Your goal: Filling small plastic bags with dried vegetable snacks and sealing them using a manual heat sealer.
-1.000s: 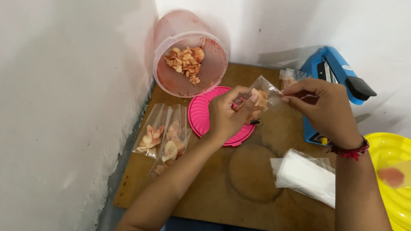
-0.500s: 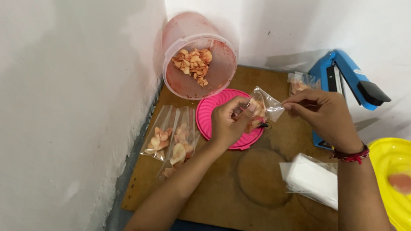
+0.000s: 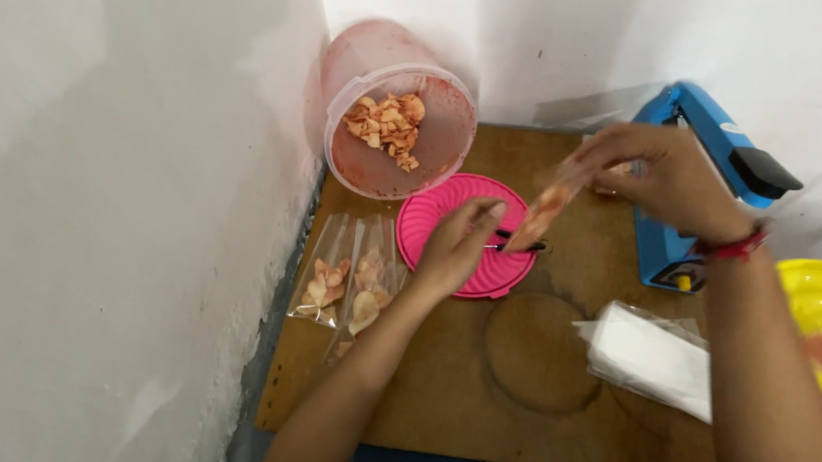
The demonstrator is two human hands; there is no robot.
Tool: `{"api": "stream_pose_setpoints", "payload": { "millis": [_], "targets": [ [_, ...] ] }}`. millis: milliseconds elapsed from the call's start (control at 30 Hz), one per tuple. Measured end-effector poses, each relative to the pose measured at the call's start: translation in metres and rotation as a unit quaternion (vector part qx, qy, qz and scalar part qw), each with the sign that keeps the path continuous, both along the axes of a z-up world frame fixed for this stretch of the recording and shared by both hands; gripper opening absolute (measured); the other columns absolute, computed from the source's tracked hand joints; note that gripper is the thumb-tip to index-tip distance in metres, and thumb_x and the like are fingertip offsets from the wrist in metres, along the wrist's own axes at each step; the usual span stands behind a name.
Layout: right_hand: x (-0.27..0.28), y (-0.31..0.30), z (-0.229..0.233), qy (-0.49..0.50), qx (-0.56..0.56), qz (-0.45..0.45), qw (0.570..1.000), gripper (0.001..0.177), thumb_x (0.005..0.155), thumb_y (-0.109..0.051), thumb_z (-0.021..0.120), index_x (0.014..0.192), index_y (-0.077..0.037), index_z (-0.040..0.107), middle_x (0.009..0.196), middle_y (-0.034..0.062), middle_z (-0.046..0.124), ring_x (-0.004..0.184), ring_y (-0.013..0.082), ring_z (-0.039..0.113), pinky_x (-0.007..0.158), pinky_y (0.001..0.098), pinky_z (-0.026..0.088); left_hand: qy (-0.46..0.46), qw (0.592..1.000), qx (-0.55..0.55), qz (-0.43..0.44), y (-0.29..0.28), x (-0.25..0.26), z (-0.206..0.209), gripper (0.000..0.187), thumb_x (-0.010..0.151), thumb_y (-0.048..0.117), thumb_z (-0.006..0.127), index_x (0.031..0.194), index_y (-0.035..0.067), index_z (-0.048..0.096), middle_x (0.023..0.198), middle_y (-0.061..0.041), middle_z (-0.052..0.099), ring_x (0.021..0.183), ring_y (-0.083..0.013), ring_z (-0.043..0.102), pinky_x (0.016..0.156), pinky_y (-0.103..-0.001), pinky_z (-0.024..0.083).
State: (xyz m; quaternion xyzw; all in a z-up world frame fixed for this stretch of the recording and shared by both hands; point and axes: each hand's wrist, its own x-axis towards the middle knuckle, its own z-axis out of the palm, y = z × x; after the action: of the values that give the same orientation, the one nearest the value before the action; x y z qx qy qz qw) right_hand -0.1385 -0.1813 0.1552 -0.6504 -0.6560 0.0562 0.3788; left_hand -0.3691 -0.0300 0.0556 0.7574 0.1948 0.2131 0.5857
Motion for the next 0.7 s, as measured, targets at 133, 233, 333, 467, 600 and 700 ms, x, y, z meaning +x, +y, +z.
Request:
{"api": "stream_pose_setpoints", "payload": {
  "millis": [133, 233, 333, 467, 600, 700],
  "targets": [
    [0.049, 0.026, 0.012, -0.084, -0.153, -0.134, 0.976, 0.012, 0.095, -0.012, 0.081, 0.105, -0.011, 0.087, 0.097, 0.0061, 0.085, 0.092, 0.0158, 0.076, 0.083, 0.031, 0.059, 0.014, 0.987, 0.106, 0.124, 0.009, -0.044, 0.016, 0.067, 0.1, 0.063, 0.047, 0.139, 0.012, 0.067, 0.145, -0.008, 0.069, 0.136, -0.0254, 0.064, 0.11, -0.045, 0.048],
    [0.068, 0.056, 0.003, -0.198, -0.309, -0.177, 0.913, 0.024, 0.095, -0.023, 0.068, 0.103, -0.019, 0.09, 0.1, 0.0013, 0.088, 0.095, 0.0176, 0.076, 0.089, 0.0343, 0.054, 0.043, 0.976, 0.114, 0.181, 0.019, -0.083, 0.014, 0.06, 0.097, 0.061, 0.056, 0.133, 0.015, 0.069, 0.139, -0.007, 0.071, 0.129, -0.0252, 0.066, 0.109, -0.045, 0.051],
    [0.066, 0.08, -0.001, -0.209, -0.47, -0.232, 0.826, 0.034, 0.095, -0.009, 0.057, 0.102, -0.013, 0.09, 0.114, 0.0111, 0.083, 0.098, 0.0306, 0.075, 0.083, 0.0439, 0.061, 0.045, 0.933, 0.234, 0.269, 0.035, -0.116, -0.015, 0.046, 0.096, 0.06, 0.066, 0.115, 0.019, 0.074, 0.101, 0.002, 0.07, 0.093, -0.0159, 0.064, 0.081, -0.036, 0.049],
    [0.085, 0.093, -0.025, -0.25, -0.522, -0.287, 0.763, 0.025, 0.096, -0.001, 0.047, 0.079, -0.001, 0.066, 0.088, 0.0142, 0.073, 0.076, 0.0298, 0.067, 0.067, 0.0402, 0.054, 0.114, 0.887, 0.316, 0.316, 0.041, -0.155, -0.037, 0.048, 0.094, 0.047, 0.07, 0.128, 0.013, 0.07, 0.132, -0.005, 0.068, 0.123, -0.033, 0.06, 0.096, -0.051, 0.049],
    [0.121, 0.093, -0.067, -0.354, -0.487, -0.305, 0.738, 0.04, 0.098, 0.0, 0.053, 0.123, -0.005, 0.083, 0.131, 0.0175, 0.081, 0.118, 0.0378, 0.079, 0.089, 0.0491, 0.068, 0.177, 0.87, 0.338, 0.311, 0.044, -0.174, -0.049, 0.063, 0.094, 0.049, 0.065, 0.142, 0.009, 0.061, 0.145, -0.012, 0.06, 0.132, -0.0382, 0.051, 0.097, -0.06, 0.047],
    [0.136, 0.091, -0.082, -0.369, -0.492, -0.318, 0.721, 0.04, 0.102, -0.002, 0.051, 0.125, -0.006, 0.084, 0.127, 0.0167, 0.084, 0.115, 0.039, 0.081, 0.088, 0.0504, 0.067, 0.256, 0.875, 0.304, 0.277, 0.042, -0.177, -0.053, 0.084, 0.096, 0.064, 0.056, 0.16, 0.01, 0.045, 0.164, -0.015, 0.046, 0.146, -0.041, 0.041, 0.105, -0.065, 0.041]
  ]
}}
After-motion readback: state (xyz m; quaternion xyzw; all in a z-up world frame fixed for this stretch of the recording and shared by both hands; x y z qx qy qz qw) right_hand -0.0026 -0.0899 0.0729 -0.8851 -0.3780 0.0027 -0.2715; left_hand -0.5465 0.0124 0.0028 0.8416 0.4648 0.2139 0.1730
